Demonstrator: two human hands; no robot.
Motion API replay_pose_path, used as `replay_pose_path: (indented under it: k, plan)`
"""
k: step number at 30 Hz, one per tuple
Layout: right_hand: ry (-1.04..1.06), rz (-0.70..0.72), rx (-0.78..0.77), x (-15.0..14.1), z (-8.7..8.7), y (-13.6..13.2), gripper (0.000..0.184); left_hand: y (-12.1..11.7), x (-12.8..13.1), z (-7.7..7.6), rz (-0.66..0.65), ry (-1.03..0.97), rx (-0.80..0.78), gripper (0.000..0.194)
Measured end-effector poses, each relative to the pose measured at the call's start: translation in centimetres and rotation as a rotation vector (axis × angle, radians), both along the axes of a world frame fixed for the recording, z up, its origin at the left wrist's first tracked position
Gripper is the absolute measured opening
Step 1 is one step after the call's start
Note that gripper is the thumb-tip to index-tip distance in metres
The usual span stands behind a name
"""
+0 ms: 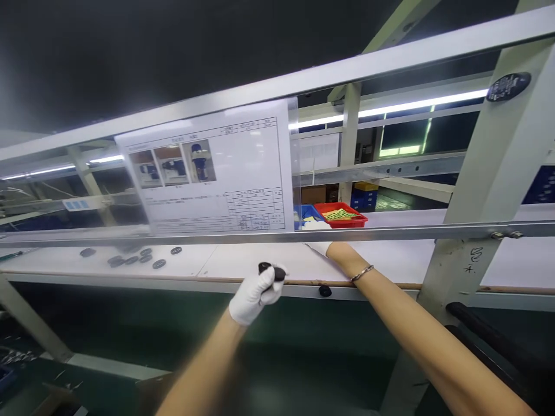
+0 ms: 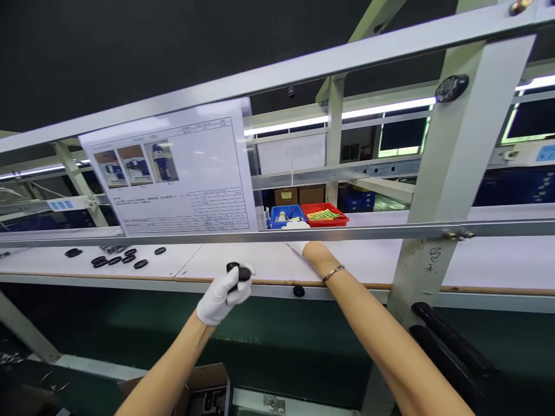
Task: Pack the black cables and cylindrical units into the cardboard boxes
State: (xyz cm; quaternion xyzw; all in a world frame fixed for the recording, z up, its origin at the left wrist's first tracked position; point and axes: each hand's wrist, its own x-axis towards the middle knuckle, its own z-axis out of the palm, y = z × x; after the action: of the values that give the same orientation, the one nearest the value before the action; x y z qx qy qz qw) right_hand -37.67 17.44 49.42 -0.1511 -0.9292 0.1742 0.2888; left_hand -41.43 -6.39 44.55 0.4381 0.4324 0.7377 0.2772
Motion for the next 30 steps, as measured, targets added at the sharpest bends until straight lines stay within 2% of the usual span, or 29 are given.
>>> replay_pose_path:
  k: [3,5,7,10,12,15,18,20,22,24,27,29,30]
  plan:
    - [0.024,0.105,0.042,1.6,1.8,-2.7,0.04,-1.3,3.3,-1.6,-0.023,-0.096,0.078,0.035]
    - [0.044,0.185,0.067,3.7,2.2,-4.9,0.043,-1.8,4.5,-2.2,-0.011,-0.152,0.117,0.033]
    - [0.048,0.286,0.085,6.5,1.7,-7.4,0.041,-2.1,5.4,-2.5,-0.001,-0.19,0.133,0.031]
    - [0.108,0.508,0.156,10.7,-0.2,-10.8,0.033,-2.5,6.7,-2.5,0.018,-0.207,0.117,0.031]
    - [0.189,0.588,0.223,13.0,-1.4,-12.4,0.035,-3.1,7.8,-2.2,0.062,-0.167,0.06,0.032]
    - [0.247,0.587,0.293,15.5,-2.5,-13.4,0.045,-4.3,9.4,-1.3,0.13,-0.038,-0.139,0.04]
    - [0.294,0.648,0.307,17.3,-3.0,-13.8,0.031,-5.1,10.9,-0.3,0.241,0.082,-0.347,0.029]
    - [0.317,0.686,0.224,18.3,-3.2,-14.0,0.02,-5.4,11.8,0.3,0.281,0.143,-0.409,0.023]
    - [0.307,0.658,0.067,19.0,-3.2,-14.2,0.017,-5.5,12.6,0.9,0.269,0.198,-0.447,0.022]
    - [0.205,0.579,-0.186,19.5,-2.9,-14.4,0.026,-5.5,13.2,1.4,0.292,0.233,-0.509,0.022]
    - [-0.046,0.469,-0.655,20.2,-2.0,-14.6,0.035,-5.4,14.0,2.0,0.31,0.231,-0.566,0.026]
    - [-0.125,0.453,-0.832,20.4,-1.4,-14.8,0.037,-5.4,14.5,2.4,0.271,0.24,-0.562,0.036]
    - [-0.135,0.455,-0.867,20.4,-1.2,-14.9,0.036,-5.3,14.8,2.6,0.258,0.248,-0.561,0.043]
